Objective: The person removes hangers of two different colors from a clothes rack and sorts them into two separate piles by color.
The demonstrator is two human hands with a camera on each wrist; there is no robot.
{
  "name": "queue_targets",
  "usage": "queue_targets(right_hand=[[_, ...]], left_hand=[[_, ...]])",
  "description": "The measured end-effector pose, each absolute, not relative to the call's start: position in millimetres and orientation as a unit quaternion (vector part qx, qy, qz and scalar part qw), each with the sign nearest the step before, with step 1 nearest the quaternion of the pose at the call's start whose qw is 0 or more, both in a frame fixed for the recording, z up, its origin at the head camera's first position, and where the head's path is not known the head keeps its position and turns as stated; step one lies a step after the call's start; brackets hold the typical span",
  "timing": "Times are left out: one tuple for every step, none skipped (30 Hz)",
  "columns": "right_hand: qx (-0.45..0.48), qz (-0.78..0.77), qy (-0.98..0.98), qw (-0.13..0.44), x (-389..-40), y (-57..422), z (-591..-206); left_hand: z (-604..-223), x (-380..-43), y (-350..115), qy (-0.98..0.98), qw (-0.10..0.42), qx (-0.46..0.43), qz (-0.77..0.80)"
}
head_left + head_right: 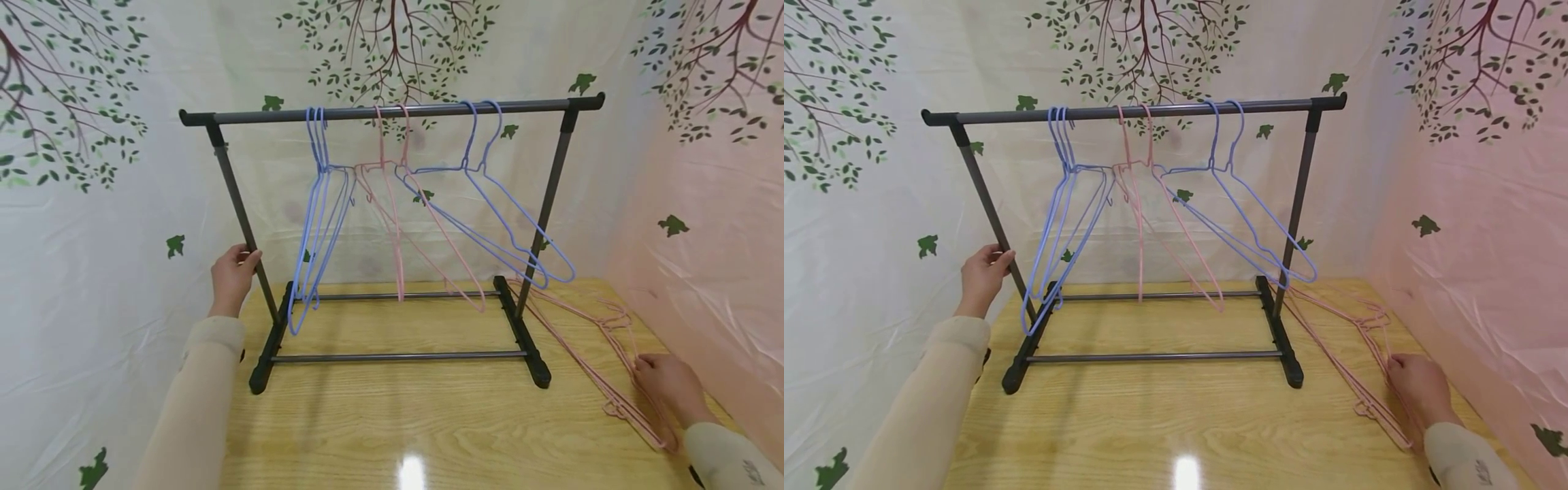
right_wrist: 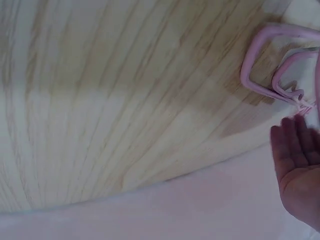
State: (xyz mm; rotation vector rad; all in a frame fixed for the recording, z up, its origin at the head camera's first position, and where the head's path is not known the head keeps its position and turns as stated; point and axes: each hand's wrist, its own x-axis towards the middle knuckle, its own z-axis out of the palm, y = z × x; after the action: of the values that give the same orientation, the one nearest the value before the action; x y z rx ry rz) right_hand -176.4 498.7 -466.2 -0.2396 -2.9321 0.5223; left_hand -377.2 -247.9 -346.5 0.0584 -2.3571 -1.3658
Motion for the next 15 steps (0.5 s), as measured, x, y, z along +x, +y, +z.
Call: queue_targets(right_hand=[[-0.077, 0.171, -0.980, 0.068, -177, 499, -465], [-0.075, 0.170, -0.981, 0.063, -177, 499, -465], [-0.073, 0.168, -0.981, 0.063, -177, 498, -465], [-0.071, 0.166, -0.981, 0.065, -178, 497, -465], [-0.070, 0.168, -0.981, 0.068, -178, 497, -464], [-0.069, 0.169, -0.980, 0.075, -179, 495, -464], [-0.067, 0.170, -0.979, 0.085, -180, 494, -464], [-0.065, 0.171, -0.979, 0.095, -181, 493, -464], [-0.062, 0.172, -0.978, 0.102, -181, 491, -464], [-0.059, 0.173, -0.977, 0.111, -182, 490, -463], [-0.056, 0.175, -0.976, 0.120, -183, 488, -462], [-0.054, 0.177, -0.975, 0.127, -184, 486, -461], [-0.053, 0.179, -0.973, 0.134, -185, 484, -460], [-0.051, 0.183, -0.972, 0.138, -186, 481, -458], [-0.050, 0.187, -0.970, 0.145, -186, 479, -456]], left_hand=[[-347, -377, -248, -0.847, 0.206, 0.021, -0.490], [-347, -377, -248, -0.847, 0.205, 0.021, -0.490], [-347, -377, -248, -0.848, 0.204, 0.021, -0.489], [-347, -377, -248, -0.849, 0.203, 0.022, -0.488], [-347, -377, -248, -0.849, 0.202, 0.022, -0.487], [-347, -377, -248, -0.850, 0.202, 0.022, -0.487], [-347, -376, -248, -0.850, 0.201, 0.023, -0.486], [-347, -376, -248, -0.850, 0.202, 0.023, -0.486], [-346, -376, -248, -0.850, 0.201, 0.023, -0.486], [-346, -376, -247, -0.850, 0.201, 0.023, -0.487], [-346, -375, -247, -0.849, 0.200, 0.022, -0.489], [-346, -375, -247, -0.849, 0.200, 0.022, -0.489], [-345, -375, -246, -0.849, 0.199, 0.022, -0.489], [-345, -375, -246, -0.848, 0.199, 0.022, -0.490], [-345, -375, -246, -0.848, 0.199, 0.022, -0.490]])
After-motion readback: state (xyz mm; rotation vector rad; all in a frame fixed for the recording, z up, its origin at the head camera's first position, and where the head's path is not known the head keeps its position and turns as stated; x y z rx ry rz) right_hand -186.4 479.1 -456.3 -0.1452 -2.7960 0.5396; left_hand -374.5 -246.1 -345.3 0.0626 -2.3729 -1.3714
